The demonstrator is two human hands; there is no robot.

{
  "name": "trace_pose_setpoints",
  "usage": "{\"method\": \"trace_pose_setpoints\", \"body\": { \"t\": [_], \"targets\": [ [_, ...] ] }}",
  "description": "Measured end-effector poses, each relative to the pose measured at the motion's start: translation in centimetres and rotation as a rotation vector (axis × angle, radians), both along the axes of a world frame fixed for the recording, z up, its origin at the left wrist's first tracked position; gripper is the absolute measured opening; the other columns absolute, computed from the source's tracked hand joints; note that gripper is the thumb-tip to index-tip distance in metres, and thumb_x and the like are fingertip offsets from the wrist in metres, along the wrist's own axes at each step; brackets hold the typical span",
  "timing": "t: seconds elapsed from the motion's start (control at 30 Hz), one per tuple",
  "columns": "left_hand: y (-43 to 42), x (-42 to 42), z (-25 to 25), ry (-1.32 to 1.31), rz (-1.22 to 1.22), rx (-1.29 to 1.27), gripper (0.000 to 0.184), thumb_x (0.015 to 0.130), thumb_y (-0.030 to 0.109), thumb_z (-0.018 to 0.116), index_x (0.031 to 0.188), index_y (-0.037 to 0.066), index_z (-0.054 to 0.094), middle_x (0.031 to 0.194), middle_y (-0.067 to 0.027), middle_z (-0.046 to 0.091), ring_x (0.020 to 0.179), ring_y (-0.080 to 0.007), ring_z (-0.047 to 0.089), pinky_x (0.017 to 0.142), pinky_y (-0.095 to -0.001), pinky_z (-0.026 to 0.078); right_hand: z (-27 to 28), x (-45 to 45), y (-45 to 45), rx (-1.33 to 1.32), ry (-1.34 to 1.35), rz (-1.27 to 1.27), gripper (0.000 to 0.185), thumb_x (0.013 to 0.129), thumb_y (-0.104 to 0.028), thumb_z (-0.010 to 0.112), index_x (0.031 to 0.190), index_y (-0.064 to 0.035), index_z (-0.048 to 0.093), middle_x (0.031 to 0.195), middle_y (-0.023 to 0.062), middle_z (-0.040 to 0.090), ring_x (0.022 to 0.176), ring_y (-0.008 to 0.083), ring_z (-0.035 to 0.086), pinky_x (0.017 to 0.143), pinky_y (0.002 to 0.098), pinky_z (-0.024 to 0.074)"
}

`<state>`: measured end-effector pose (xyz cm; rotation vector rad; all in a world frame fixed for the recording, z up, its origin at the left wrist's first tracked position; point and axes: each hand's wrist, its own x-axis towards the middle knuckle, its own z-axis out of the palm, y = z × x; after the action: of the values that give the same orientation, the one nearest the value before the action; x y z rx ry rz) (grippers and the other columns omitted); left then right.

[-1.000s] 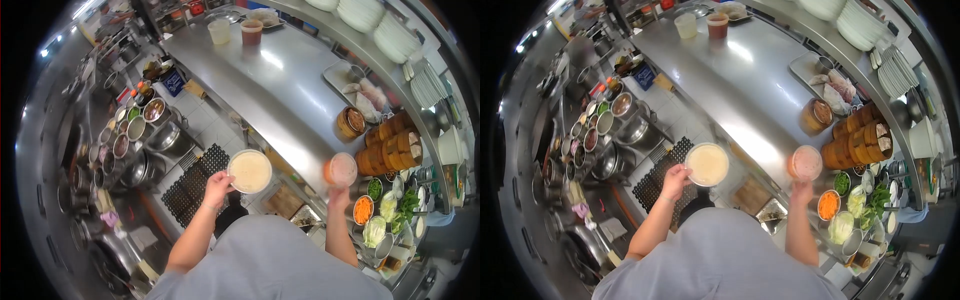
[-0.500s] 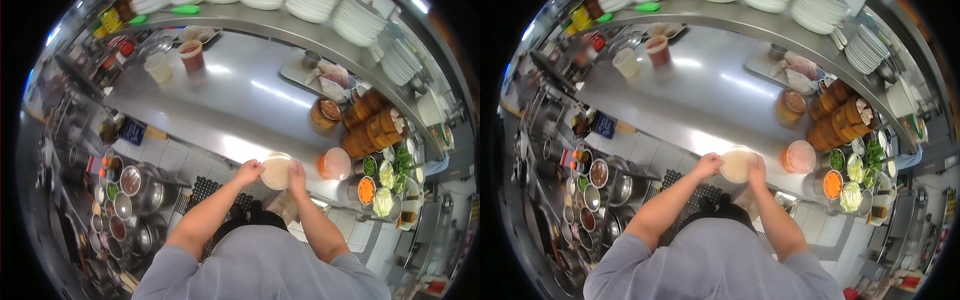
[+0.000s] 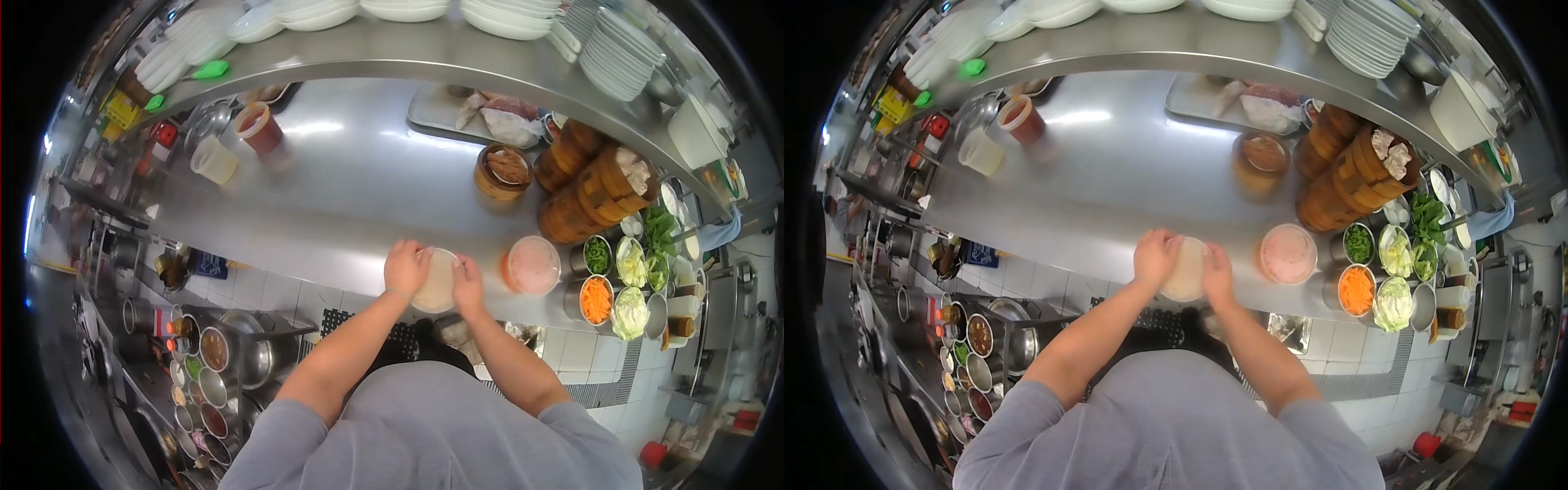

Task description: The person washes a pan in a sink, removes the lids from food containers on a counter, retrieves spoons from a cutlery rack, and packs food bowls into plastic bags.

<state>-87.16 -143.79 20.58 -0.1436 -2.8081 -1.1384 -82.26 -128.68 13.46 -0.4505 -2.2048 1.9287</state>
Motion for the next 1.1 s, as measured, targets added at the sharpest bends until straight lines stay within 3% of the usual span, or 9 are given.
{"method": "trace_pose_setpoints", "body": {
  "t": [0.03,0.1,0.3,0.33,0.4,0.5,0.73,0.93,1.1],
  "targets": [
    [0.0,-0.1,0.0,0.002,-0.014,0.0,0.031,0.089,0.036,0.067,0.092,0.005,0.067,0.092,-0.0155,0.064,0.093,-0.0348,0.061,0.083,-0.0445,0.049,0.2,0.0,0.1,0.0,0.002,-0.014,0.023,0.1,-0.02,0.055,0.112,-0.0008,0.062,0.105,0.0082,0.066,0.098,0.0152,0.058,0.089,0.0302,0.0467],
    [-0.2,-0.5,-0.2,0.132,-0.088,-0.031,0.031,0.09,0.037,0.065,0.093,0.006,0.066,0.092,-0.0153,0.063,0.093,-0.0348,0.061,0.082,-0.0457,0.049,0.1,0.0,0.2,-0.01,-0.1,-0.005,0.031,0.101,-0.026,0.052,0.116,-0.0003,0.061,0.112,0.0185,0.066,0.107,0.0284,0.06,0.095,0.0366,0.0452],
    [-1.0,-0.4,0.0,0.049,-0.018,0.062,0.03,0.087,0.031,0.069,0.098,0.003,0.066,0.103,-0.0156,0.065,0.099,-0.0356,0.061,0.086,-0.0455,0.05,1.2,0.2,-0.9,0.045,-0.023,-0.116,0.032,0.102,-0.025,0.049,0.118,-0.0001,0.061,0.113,0.0194,0.065,0.107,0.0297,0.06,0.097,0.038,0.0448],
    [-1.8,-0.3,0.2,0.06,-0.025,0.063,0.03,0.087,0.031,0.069,0.098,0.003,0.066,0.103,-0.0156,0.065,0.099,-0.0356,0.061,0.086,-0.0455,0.05,1.1,0.1,-1.0,0.046,-0.012,-0.123,0.032,0.102,-0.025,0.049,0.118,-0.0001,0.061,0.113,0.0194,0.065,0.107,0.0297,0.06,0.097,0.038,0.0448],
    [-4.1,0.1,0.6,-0.464,-0.134,-0.059,0.035,0.085,0.03,0.071,0.105,0.002,0.066,0.1,-0.0162,0.067,0.096,-0.0346,0.064,0.085,-0.0437,0.052,1.1,0.4,-1.8,0.059,0.026,-0.194,0.03,0.103,-0.023,0.048,0.119,-0.0002,0.06,0.115,0.0193,0.064,0.108,0.0294,0.059,0.098,0.0384,0.0442],
    [-4.8,0.6,1.5,-0.237,-0.199,-0.121,0.036,0.083,0.027,0.072,0.108,0.002,0.065,0.093,-0.0159,0.068,0.088,-0.034,0.066,0.08,-0.0431,0.053,1.4,0.7,-2.5,0.015,-0.036,-0.275,0.026,0.104,-0.019,0.047,0.119,-0.0001,0.058,0.109,0.0131,0.064,0.104,0.0199,0.057,0.093,0.0328,0.0451],
    [-5.6,0.2,0.8,-0.232,-0.233,-0.04,0.03,0.082,0.019,0.072,0.105,0.003,0.064,0.093,-0.0146,0.068,0.083,-0.0329,0.067,0.077,-0.0414,0.053,1.5,1.0,-3.0,-0.058,-0.002,-0.327,0.029,0.106,-0.023,0.045,0.117,0.0018,0.054,0.109,0.0107,0.062,0.103,0.0182,0.056,0.093,0.0326,0.0452],
    [-5.4,2.0,2.2,-0.444,-0.106,0.118,0.024,0.083,0.009,0.068,0.106,0.002,0.063,0.092,-0.0125,0.067,0.079,-0.0275,0.067,0.075,-0.0377,0.053,1.5,1.4,-2.5,-0.216,-0.029,-0.332,0.022,0.103,-0.016,0.05,0.117,0.0005,0.055,0.111,0.0106,0.062,0.105,0.0176,0.057,0.093,0.0321,0.0454],
    [-5.3,1.4,2.3,-0.219,-0.058,0.138,0.024,0.084,0.006,0.065,0.108,0.003,0.063,0.094,-0.0126,0.067,0.082,-0.0265,0.067,0.076,-0.0376,0.053,3.4,2.7,-0.9,-0.145,-0.001,-0.188,0.02,0.097,-0.011,0.059,0.113,0.0,0.06,0.103,0.0074,0.064,0.098,0.0158,0.059,0.089,0.0301,0.0474]
  ]
}}
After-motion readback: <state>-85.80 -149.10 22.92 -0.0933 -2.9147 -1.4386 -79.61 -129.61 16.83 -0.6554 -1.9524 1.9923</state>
